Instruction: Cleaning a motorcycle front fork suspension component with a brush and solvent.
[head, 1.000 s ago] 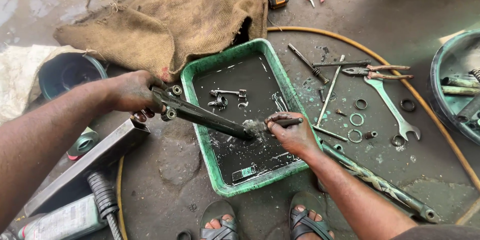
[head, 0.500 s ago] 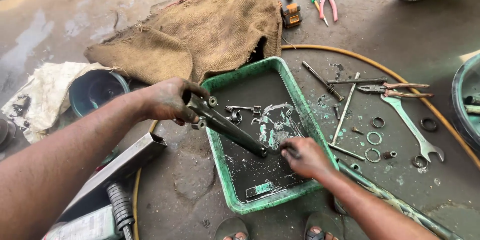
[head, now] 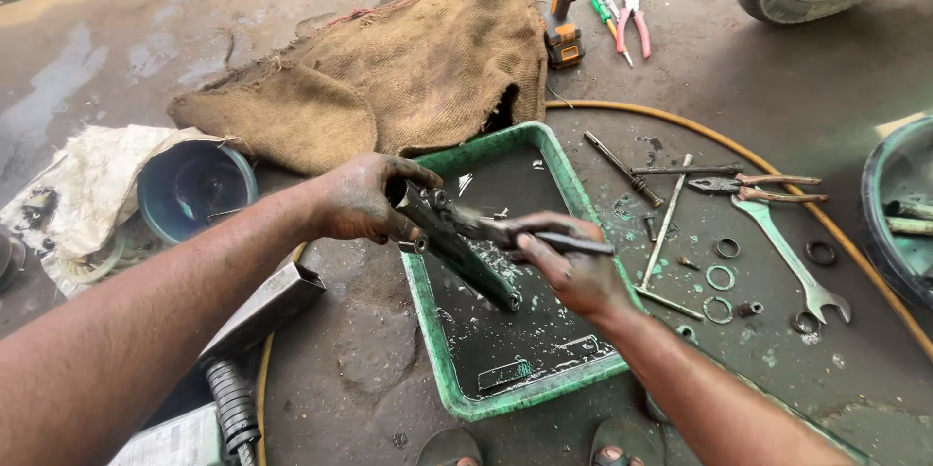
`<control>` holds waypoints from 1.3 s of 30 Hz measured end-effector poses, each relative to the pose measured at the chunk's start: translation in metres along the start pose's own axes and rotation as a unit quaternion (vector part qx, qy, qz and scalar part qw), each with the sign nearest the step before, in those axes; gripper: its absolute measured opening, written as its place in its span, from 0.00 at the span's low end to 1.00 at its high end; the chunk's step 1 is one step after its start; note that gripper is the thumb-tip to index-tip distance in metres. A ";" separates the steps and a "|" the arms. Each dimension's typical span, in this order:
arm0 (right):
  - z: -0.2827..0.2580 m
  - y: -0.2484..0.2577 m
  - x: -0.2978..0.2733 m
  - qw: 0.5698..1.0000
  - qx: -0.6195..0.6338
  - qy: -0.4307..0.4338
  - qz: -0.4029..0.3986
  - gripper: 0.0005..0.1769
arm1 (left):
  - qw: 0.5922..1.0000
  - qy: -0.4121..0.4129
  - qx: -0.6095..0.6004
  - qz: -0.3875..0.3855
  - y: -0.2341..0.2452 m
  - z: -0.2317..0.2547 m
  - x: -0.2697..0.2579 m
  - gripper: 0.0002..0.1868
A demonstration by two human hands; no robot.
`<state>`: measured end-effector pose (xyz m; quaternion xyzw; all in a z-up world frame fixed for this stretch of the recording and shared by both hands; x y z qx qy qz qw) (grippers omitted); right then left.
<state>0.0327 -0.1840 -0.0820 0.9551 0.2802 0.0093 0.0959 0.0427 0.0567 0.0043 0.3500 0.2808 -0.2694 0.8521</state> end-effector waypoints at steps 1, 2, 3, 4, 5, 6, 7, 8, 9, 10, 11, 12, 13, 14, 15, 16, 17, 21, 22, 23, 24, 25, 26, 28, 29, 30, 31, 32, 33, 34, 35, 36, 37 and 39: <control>0.014 0.001 -0.002 1.000 0.000 0.001 -0.003 0.13 | 1.000 0.002 -0.001 0.002 0.000 -0.001 -0.002 0.39; 0.032 0.003 -0.008 1.000 -0.007 -0.025 0.013 0.14 | 1.000 -0.014 0.006 0.002 -0.003 0.000 -0.005 0.38; 0.050 0.006 -0.015 0.998 -0.015 -0.052 0.029 0.15 | 1.000 -0.029 0.013 0.002 -0.006 0.001 -0.008 0.38; 0.062 0.007 -0.019 0.998 -0.017 -0.054 0.029 0.15 | 1.000 -0.029 0.011 0.001 -0.007 0.000 -0.008 0.38; 0.061 0.006 -0.023 0.985 -0.173 0.014 0.023 0.18 | 0.999 -0.046 -0.011 -0.007 -0.009 0.001 -0.008 0.38; 0.059 0.004 -0.025 0.941 -0.326 0.086 0.018 0.21 | 0.997 -0.065 -0.031 -0.013 -0.008 0.005 -0.008 0.38; 0.069 0.007 -0.030 0.940 -0.329 0.087 0.020 0.21 | 0.997 -0.068 -0.030 -0.011 -0.008 0.014 -0.009 0.38; 0.086 -0.001 -0.033 0.927 -0.365 0.065 -0.051 0.19 | 0.999 -0.024 0.031 -0.005 -0.007 0.016 -0.010 0.36; 0.104 -0.007 -0.037 0.908 -0.399 0.041 -0.121 0.17 | 0.996 0.020 0.090 0.002 -0.005 0.017 -0.012 0.35; 0.086 -0.003 -0.031 0.908 -0.399 0.044 -0.121 0.17 | 0.996 0.021 0.091 0.004 -0.005 0.018 -0.009 0.35; 0.084 0.008 -0.026 0.930 -0.343 -0.069 -0.114 0.16 | 0.993 0.031 0.109 0.022 -0.002 0.018 -0.006 0.29; 0.082 0.020 -0.027 0.936 -0.282 -0.184 -0.107 0.16 | 0.991 0.040 0.124 0.038 -0.002 0.018 -0.002 0.24; 0.061 0.027 -0.023 0.935 -0.283 -0.184 -0.108 0.16 | 0.991 0.039 0.122 0.038 -0.005 0.022 -0.004 0.24; 0.035 0.038 -0.018 0.952 -0.253 -0.157 -0.072 0.14 | 0.991 0.075 0.096 0.051 -0.006 0.022 -0.006 0.21; 0.008 0.050 -0.014 0.966 -0.222 -0.131 -0.036 0.12 | 0.989 0.110 0.070 0.064 -0.007 0.022 -0.009 0.29; -0.013 0.055 -0.011 0.965 -0.224 -0.130 -0.037 0.12 | 0.990 0.109 0.068 0.065 -0.006 0.019 -0.002 0.29; -0.040 0.061 -0.007 0.981 -0.173 -0.090 -0.023 0.12 | 0.986 0.113 0.090 0.080 -0.003 0.018 0.003 0.34; -0.112 0.053 -0.001 0.999 0.031 0.036 0.000 0.12 | 0.983 0.117 0.103 0.095 -0.002 0.013 0.021 0.48; -0.105 0.046 0.001 0.999 0.030 0.038 0.002 0.12 | 0.983 0.115 0.105 0.096 -0.002 0.006 0.029 0.48; -0.095 0.040 0.004 0.996 0.082 0.035 0.016 0.12 | 0.983 0.117 0.085 0.109 -0.001 -0.003 0.037 0.49; -0.085 0.032 0.007 0.990 0.136 0.031 0.028 0.12 | 0.983 0.121 0.065 0.122 0.001 -0.013 0.044 0.50; -0.066 0.031 0.003 0.990 0.137 0.034 0.029 0.12 | 0.983 0.121 0.066 0.124 0.002 -0.008 0.036 0.50; -0.042 0.030 0.000 0.988 0.145 0.004 0.048 0.12 | 0.985 0.126 0.013 0.119 0.001 -0.008 0.027 0.49; -0.016 0.026 -0.002 0.985 0.156 -0.024 0.064 0.12 | 0.983 0.135 -0.039 0.115 0.001 -0.014 0.018 0.48; -0.014 0.025 -0.001 0.979 0.193 -0.021 0.069 0.12 | 0.980 0.143 -0.074 0.114 0.000 -0.021 0.017 0.46; -0.011 0.026 -0.004 0.971 0.228 -0.020 0.074 0.12 | 0.976 0.151 -0.110 0.109 -0.003 -0.027 0.019 0.46; -0.017 0.020 -0.003 0.970 0.230 -0.022 0.073 0.12 | 0.976 0.153 -0.111 0.109 -0.003 -0.028 0.015 0.46; -0.026 0.018 -0.004 0.969 0.234 -0.009 0.074 0.13 | 0.973 0.149 -0.146 0.094 -0.005 -0.026 0.014 0.45; -0.037 0.017 -0.005 0.968 0.238 0.004 0.075 0.13 | 0.970 0.145 -0.181 0.079 -0.006 -0.021 0.011 0.44; -0.027 0.017 -0.002 0.969 0.235 0.008 0.080 0.13 | 0.971 0.138 -0.178 0.078 -0.006 -0.013 0.009 0.44; -0.016 0.016 0.000 0.974 0.214 -0.001 0.080 0.13 | 0.971 0.144 -0.176 0.076 -0.005 -0.006 0.006 0.45; -0.005 0.013 0.004 0.978 0.194 -0.010 0.077 0.13 | 0.970 0.151 -0.176 0.075 -0.005 -0.002 0.001 0.46; 0.010 0.019 0.001 0.978 0.192 -0.006 0.081 0.13 | 0.971 0.147 -0.173 0.076 -0.005 0.000 0.003 0.46; 0.049 0.019 0.000 0.981 0.171 -0.048 0.081 0.13 | 0.973 0.144 -0.160 0.087 -0.002 -0.005 0.003 0.44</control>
Point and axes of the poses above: each hand's wrist, its own x-axis towards the middle knuckle, its own y-axis out of the back of the hand, z = x × y, the point moved 7 cm from there along x, towards the middle knuckle, and after that the axes turned 8 degrees about -z, right-handed, at the moved point
